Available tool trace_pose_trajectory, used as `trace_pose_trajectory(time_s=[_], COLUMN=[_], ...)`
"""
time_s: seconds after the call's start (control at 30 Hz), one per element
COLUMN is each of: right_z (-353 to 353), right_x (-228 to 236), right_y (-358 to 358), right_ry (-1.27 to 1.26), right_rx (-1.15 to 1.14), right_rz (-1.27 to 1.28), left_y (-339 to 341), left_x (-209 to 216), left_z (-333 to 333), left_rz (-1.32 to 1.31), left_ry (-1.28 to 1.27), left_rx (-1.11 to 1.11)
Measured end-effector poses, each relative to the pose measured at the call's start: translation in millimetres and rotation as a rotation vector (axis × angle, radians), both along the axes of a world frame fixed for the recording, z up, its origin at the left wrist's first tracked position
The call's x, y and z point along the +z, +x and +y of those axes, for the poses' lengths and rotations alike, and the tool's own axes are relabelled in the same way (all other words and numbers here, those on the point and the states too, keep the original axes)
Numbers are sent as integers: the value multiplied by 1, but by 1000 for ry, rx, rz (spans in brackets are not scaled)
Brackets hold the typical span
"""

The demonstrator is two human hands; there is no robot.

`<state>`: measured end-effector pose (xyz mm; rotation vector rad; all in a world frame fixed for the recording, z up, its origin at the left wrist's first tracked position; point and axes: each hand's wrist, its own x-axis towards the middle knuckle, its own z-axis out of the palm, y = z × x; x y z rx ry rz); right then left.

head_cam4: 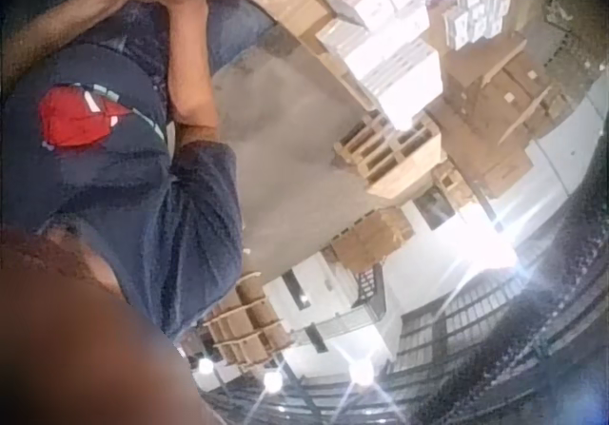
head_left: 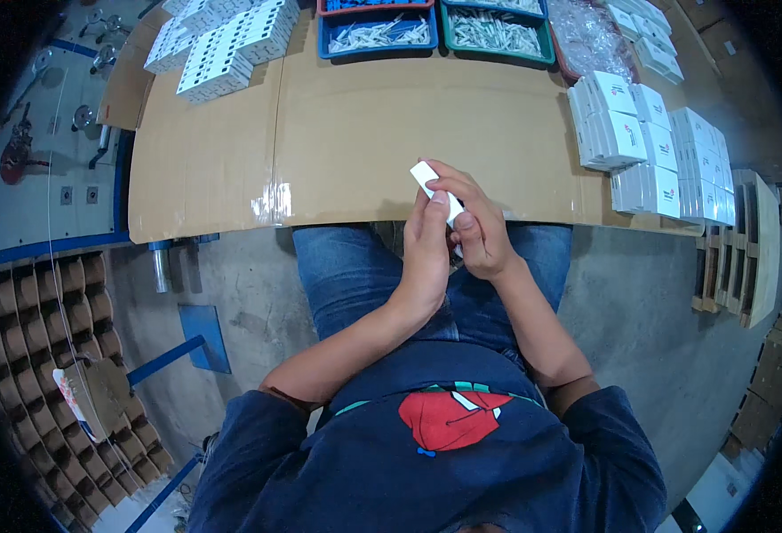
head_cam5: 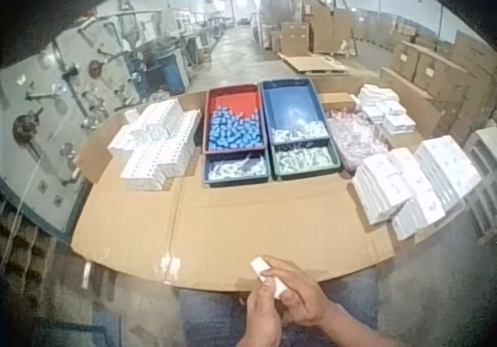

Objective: The recorder is sorting and packaging small electronic or industrial components into boxes and plastic bags.

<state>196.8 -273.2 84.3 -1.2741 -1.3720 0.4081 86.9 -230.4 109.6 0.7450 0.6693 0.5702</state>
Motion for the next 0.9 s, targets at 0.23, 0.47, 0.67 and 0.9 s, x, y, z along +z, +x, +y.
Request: trace_pose_trajectory(time_s=[0.23, 0.47, 0.67, 0.9], right_z=[-3, -11, -17, -19], right_x=[0, 2, 3, 7], right_y=[-5, -8, -17, -12], right_ry=[22, -10, 11, 24], right_rx=[18, 31, 10, 84], right_rz=[11, 42, 152, 103], left_y=[-5, -6, -10, -12], left_x=[-1, 7, 0, 4], left_z=[-5, -13, -20, -29], left_rz=[27, 38, 26, 27], left_ry=[5, -16, -10, -40], left_rx=[28, 51, 59, 135])
